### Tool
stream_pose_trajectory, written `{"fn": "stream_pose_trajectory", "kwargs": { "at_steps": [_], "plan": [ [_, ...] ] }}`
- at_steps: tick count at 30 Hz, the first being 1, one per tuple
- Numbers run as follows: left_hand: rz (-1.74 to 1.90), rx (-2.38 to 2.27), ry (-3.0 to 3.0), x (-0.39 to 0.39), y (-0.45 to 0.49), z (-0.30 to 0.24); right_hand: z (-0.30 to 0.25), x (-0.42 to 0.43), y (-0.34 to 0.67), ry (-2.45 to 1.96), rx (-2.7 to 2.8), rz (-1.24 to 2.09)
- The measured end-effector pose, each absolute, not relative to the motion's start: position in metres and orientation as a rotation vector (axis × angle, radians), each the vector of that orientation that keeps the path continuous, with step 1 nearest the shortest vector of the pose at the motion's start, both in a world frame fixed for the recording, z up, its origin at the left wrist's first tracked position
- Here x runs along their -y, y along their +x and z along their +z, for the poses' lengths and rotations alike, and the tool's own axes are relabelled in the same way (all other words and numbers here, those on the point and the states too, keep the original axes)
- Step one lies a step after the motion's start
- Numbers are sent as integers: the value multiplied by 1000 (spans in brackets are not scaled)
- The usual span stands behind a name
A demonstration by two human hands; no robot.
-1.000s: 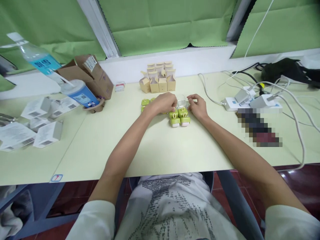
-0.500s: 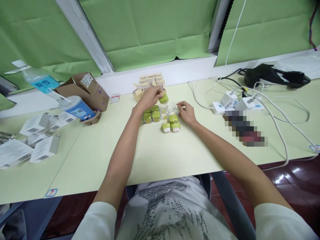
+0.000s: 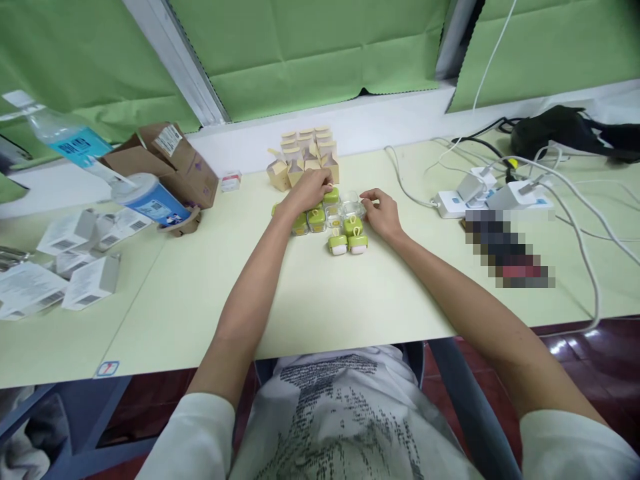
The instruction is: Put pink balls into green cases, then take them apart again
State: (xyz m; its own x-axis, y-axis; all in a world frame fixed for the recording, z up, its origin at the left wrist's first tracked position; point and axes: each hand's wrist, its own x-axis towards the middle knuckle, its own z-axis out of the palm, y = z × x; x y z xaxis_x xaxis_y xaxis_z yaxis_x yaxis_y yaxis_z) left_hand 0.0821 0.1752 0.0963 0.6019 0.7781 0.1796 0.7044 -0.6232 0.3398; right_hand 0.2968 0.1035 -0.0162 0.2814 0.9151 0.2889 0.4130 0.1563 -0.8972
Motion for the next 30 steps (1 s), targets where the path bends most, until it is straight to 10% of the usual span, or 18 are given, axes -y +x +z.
{"fn": "stream_pose_trajectory", "kwargs": {
  "at_steps": [30],
  "plan": [
    [402, -1273, 2727, -175, 86, 90, -18, -104, 298, -1453, 1372, 573]
  ]
}}
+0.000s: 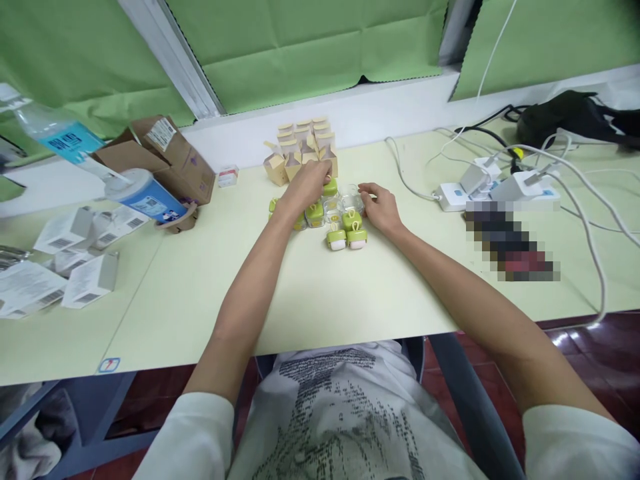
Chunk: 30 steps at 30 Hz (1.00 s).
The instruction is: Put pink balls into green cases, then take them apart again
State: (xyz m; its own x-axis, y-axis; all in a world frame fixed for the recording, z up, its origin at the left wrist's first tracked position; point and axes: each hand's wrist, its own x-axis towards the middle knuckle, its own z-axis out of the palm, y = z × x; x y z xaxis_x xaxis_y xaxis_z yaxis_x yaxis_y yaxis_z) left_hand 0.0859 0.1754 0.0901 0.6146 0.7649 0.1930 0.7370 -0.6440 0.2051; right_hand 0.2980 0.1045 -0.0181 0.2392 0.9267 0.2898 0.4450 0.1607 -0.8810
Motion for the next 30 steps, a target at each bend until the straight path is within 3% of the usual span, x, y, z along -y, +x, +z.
{"fn": "stream_pose_trajectory", "kwargs": {
  "at_steps": [30],
  "plan": [
    [434, -1360, 2372, -196, 85, 71, -22, -112, 299, -1444, 1405, 578]
  ]
}}
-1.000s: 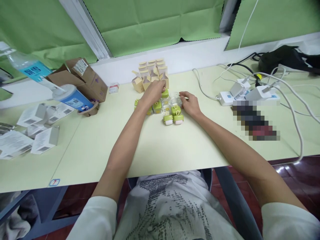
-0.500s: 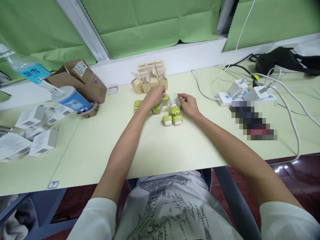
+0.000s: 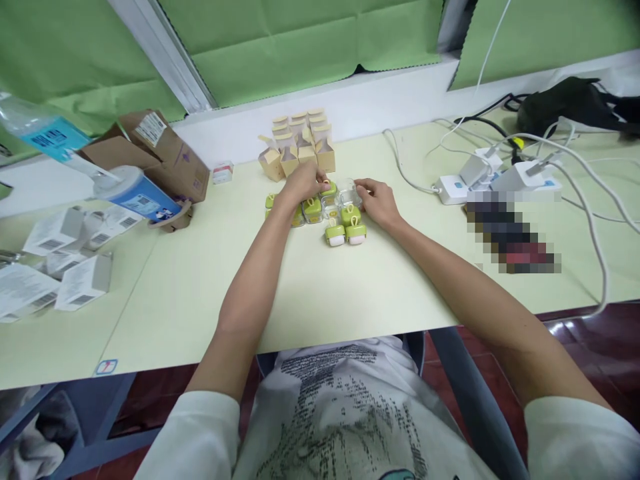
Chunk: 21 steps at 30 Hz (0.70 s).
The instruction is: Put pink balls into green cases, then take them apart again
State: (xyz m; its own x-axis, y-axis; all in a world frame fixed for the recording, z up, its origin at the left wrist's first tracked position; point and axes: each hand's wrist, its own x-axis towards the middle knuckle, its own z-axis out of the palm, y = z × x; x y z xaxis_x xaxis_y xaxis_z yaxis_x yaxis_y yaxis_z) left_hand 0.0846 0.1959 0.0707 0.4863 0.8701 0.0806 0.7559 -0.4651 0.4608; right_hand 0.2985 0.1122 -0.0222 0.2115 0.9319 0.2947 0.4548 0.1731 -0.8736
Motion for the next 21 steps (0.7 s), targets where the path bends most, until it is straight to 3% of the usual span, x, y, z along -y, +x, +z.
{"fn": "stream_pose_trajectory", "kwargs": {
  "at_steps": [7, 13, 21],
  "plan": [
    [433, -1320, 2413, -192, 85, 73, -19, -110, 298, -1457, 1406, 585],
    [570, -1189, 2480, -171, 75, 112, -15, -106, 298, -1465, 1412, 573],
    [-418, -1184, 2405, -116, 82, 140, -17, -107, 299, -1442, 1405, 591]
  ]
}}
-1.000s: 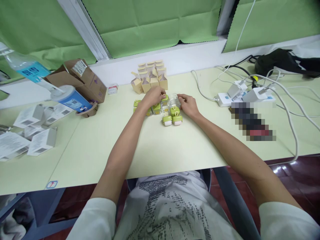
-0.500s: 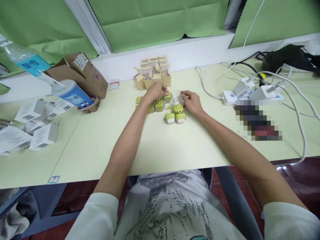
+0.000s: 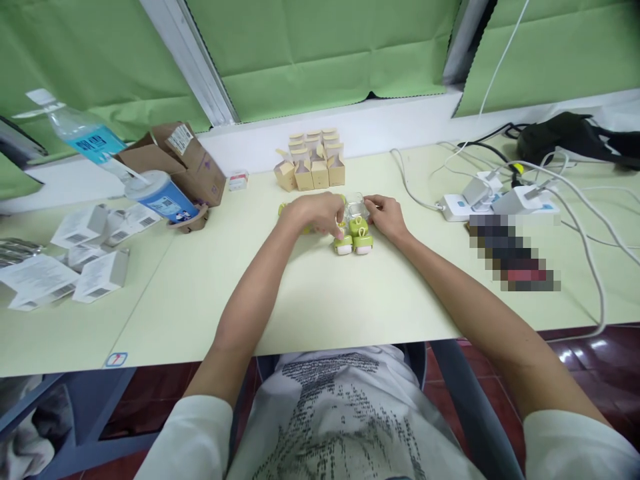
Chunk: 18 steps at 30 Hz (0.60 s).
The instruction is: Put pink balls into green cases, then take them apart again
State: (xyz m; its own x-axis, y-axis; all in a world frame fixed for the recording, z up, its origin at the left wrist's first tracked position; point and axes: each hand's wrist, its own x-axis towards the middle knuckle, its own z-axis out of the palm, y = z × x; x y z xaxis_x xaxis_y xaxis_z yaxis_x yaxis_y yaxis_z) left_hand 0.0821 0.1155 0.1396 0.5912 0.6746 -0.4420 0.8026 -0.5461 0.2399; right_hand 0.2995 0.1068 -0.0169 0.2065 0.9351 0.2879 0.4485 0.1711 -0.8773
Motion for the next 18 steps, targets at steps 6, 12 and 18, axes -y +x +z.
{"fn": "stream_pose_trajectory", "kwargs": {
  "at_steps": [6, 12, 18],
  "plan": [
    [-545, -1130, 2336, -112, 92, 128, -19, -107, 300, -1437, 1404, 607],
    [-510, -914, 2354, -113, 91, 129, -16, -105, 299, -1432, 1415, 589],
    [15, -991, 2502, -131, 69, 139, -13, -104, 297, -1456, 1416, 595]
  ]
}}
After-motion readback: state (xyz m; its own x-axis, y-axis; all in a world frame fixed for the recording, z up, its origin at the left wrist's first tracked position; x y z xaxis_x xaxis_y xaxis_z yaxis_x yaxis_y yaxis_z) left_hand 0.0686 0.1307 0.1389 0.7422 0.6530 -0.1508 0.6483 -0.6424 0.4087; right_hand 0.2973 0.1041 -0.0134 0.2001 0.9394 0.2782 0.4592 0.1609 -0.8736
